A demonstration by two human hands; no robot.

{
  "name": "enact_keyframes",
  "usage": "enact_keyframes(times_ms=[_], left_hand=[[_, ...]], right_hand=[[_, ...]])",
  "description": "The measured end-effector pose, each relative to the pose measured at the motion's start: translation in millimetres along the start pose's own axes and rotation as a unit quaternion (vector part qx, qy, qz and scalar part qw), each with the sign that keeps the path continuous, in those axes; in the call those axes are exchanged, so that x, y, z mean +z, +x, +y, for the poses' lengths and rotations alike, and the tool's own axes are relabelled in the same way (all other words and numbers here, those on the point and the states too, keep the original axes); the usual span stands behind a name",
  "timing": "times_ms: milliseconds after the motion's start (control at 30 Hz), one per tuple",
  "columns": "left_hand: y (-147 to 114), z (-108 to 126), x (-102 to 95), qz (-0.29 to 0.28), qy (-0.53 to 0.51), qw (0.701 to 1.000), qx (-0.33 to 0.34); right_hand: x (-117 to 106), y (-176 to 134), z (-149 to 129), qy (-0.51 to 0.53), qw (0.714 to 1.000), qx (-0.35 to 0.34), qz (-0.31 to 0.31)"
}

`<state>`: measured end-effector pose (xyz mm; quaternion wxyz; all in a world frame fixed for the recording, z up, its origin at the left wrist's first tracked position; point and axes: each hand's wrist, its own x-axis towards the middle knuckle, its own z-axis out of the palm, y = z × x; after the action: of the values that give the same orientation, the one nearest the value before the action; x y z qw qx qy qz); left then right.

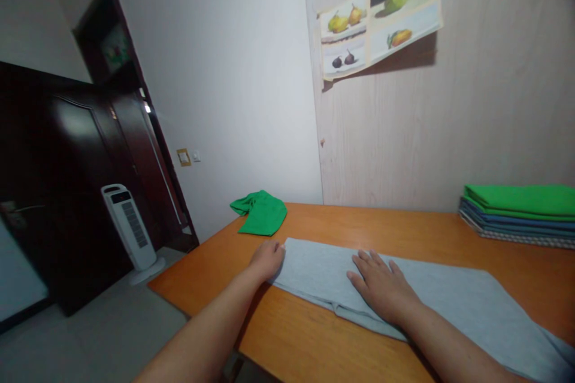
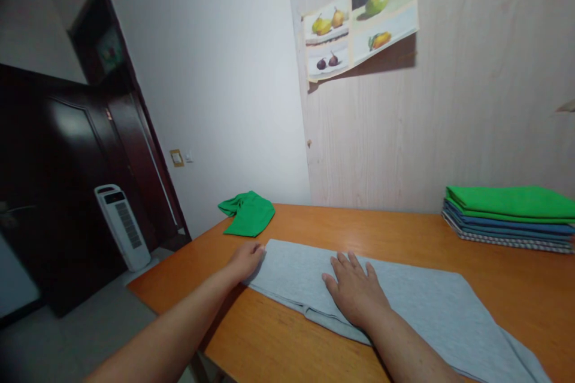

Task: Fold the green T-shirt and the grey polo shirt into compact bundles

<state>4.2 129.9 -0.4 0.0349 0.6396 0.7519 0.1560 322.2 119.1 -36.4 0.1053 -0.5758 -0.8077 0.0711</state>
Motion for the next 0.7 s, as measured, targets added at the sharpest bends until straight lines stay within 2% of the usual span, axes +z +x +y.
enact_keyframes(times_ms=[100,233,700], left_hand=[[7.6,-7.5,-3.5,0.011,-0.015,0.999,-0.042],[9.1,-10.8,-2.1,-0.011,-0.029,0.996,-0.083],[19.4,4.6,-8.3,-0.094,-0.056,0.984,-0.141]], right_hand=[[0.7,-0.1,0.6,-0.003,1.000,-0.001,0.003],[0.8,-0.6,1.2,-0.007,1.000,-0.001,0.006],[-0.5,-0.1,1.0,-0.014,1.000,0.003,0.001]])
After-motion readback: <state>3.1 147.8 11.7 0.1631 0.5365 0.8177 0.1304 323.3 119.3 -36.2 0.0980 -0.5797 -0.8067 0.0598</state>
